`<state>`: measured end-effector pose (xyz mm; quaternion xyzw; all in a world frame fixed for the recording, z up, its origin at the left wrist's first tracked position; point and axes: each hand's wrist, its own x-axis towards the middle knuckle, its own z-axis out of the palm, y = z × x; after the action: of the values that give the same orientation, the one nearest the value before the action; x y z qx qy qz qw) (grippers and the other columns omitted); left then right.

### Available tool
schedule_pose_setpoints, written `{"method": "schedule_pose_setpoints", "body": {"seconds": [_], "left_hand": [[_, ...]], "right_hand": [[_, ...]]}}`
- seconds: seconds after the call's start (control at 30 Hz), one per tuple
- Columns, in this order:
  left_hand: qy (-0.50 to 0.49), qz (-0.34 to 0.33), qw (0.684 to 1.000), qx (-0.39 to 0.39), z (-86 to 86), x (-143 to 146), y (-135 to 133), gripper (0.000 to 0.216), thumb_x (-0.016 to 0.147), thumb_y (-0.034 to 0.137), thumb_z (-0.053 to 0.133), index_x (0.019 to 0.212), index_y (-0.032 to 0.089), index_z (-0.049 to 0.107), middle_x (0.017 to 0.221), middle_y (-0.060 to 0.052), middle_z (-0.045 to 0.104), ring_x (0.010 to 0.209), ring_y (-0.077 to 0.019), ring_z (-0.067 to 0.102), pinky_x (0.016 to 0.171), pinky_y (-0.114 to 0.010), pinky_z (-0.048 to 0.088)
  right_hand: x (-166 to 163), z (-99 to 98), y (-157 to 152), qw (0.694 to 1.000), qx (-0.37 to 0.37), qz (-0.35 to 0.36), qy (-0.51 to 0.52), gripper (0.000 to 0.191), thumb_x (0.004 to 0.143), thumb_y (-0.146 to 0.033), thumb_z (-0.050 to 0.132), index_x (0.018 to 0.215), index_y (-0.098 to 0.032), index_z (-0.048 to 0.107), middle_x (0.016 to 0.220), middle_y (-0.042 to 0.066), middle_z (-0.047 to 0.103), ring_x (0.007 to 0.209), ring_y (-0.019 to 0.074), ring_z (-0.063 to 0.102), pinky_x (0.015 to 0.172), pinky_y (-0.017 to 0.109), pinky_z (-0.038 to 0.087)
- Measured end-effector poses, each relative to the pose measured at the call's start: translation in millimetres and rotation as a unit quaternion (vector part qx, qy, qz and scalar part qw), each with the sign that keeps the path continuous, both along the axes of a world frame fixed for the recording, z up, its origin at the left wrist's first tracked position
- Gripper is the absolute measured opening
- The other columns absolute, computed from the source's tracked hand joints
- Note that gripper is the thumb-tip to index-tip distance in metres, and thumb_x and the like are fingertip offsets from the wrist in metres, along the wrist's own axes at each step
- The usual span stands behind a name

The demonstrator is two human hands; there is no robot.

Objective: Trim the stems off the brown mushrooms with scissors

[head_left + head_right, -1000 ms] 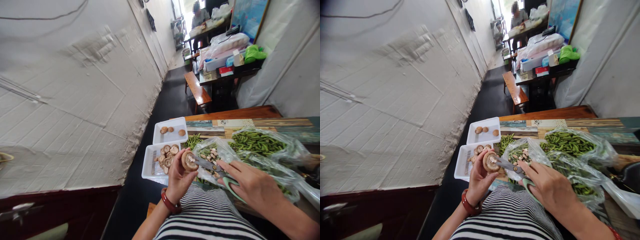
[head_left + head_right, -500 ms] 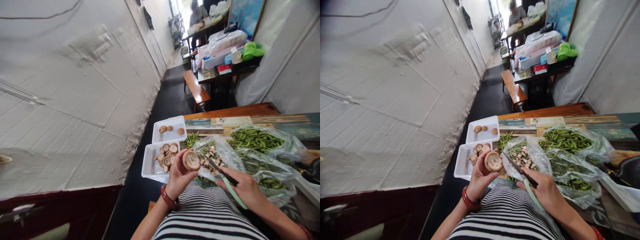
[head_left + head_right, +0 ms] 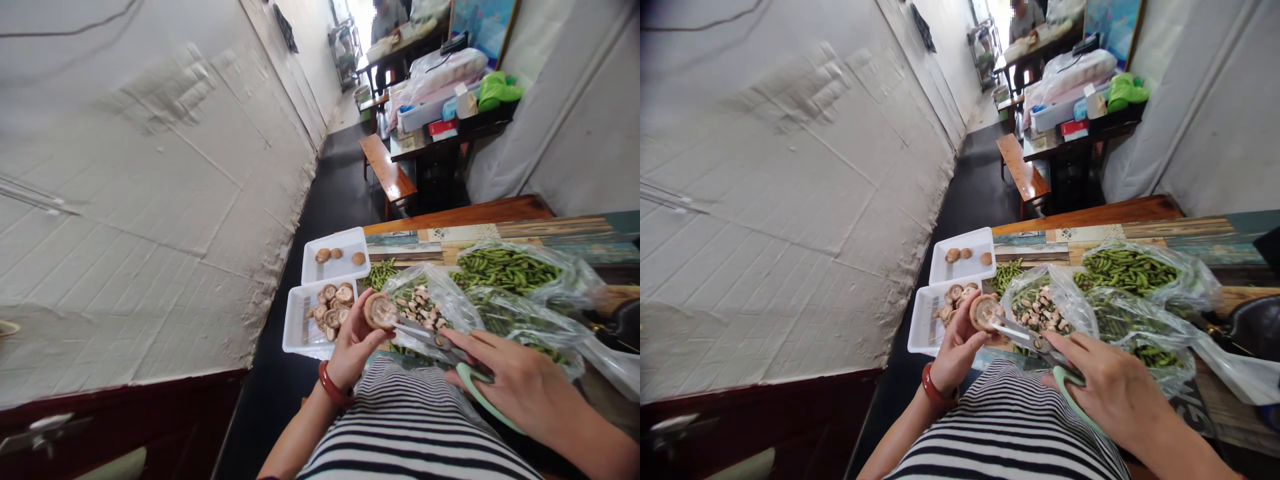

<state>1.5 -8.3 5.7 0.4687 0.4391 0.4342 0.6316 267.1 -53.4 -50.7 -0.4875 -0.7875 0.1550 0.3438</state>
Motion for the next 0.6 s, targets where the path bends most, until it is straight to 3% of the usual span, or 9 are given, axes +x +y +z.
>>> {"method": "schedule_pose_setpoints", "body": {"seconds": [0.13, 0.27, 0.43, 0.6], "left_hand": [[0.022, -0.023, 0.999, 0.033, 0.2, -4.6, 0.5, 0.078, 0.086, 0.032, 0.082, 0.156, 0.029, 0.047, 0.159, -0.015, 0.053, 0.135, -0.0312, 0.06, 0.103, -0.038, 0.057], [0.043, -0.057, 0.997, 0.043, 3.7, -9.1, 1.1, 0.079, 0.085, 0.032, 0.083, 0.156, 0.028, 0.048, 0.161, -0.014, 0.051, 0.142, -0.033, 0.055, 0.112, -0.043, 0.052], [0.052, -0.07, 0.996, 0.018, 7.9, -10.7, 1.8, 0.08, 0.086, 0.033, 0.082, 0.158, 0.03, 0.046, 0.159, -0.014, 0.053, 0.13, -0.0324, 0.064, 0.098, -0.04, 0.061], [0.039, -0.041, 0.998, 0.023, 7.8, -8.0, 2.1, 0.08, 0.085, 0.033, 0.083, 0.156, 0.028, 0.048, 0.152, -0.014, 0.059, 0.129, -0.0317, 0.064, 0.099, -0.04, 0.06]], "right_hand": [[4.9, 9.8, 8.5, 0.998, 0.033, 0.006, -0.046, 0.037, 0.095, -0.038, 0.061, 0.128, -0.024, 0.072, 0.099, 0.005, 0.08, 0.076, 0.0193, 0.077, 0.063, 0.029, 0.061], [10.2, 19.3, 20.9, 0.996, 0.023, 0.035, -0.075, 0.04, 0.087, -0.033, 0.069, 0.127, -0.028, 0.072, 0.099, 0.002, 0.08, 0.074, 0.0191, 0.076, 0.059, 0.028, 0.06], [8.7, 24.4, 33.4, 0.993, -0.024, 0.094, -0.064, 0.042, 0.082, -0.027, 0.077, 0.124, -0.028, 0.073, 0.096, 0.001, 0.08, 0.075, 0.0178, 0.077, 0.063, 0.027, 0.061], [0.9, 15.7, 31.6, 0.994, -0.048, 0.1, -0.02, 0.041, 0.082, -0.024, 0.078, 0.123, -0.026, 0.073, 0.105, 0.004, 0.082, 0.082, 0.0186, 0.079, 0.069, 0.026, 0.064]]}}
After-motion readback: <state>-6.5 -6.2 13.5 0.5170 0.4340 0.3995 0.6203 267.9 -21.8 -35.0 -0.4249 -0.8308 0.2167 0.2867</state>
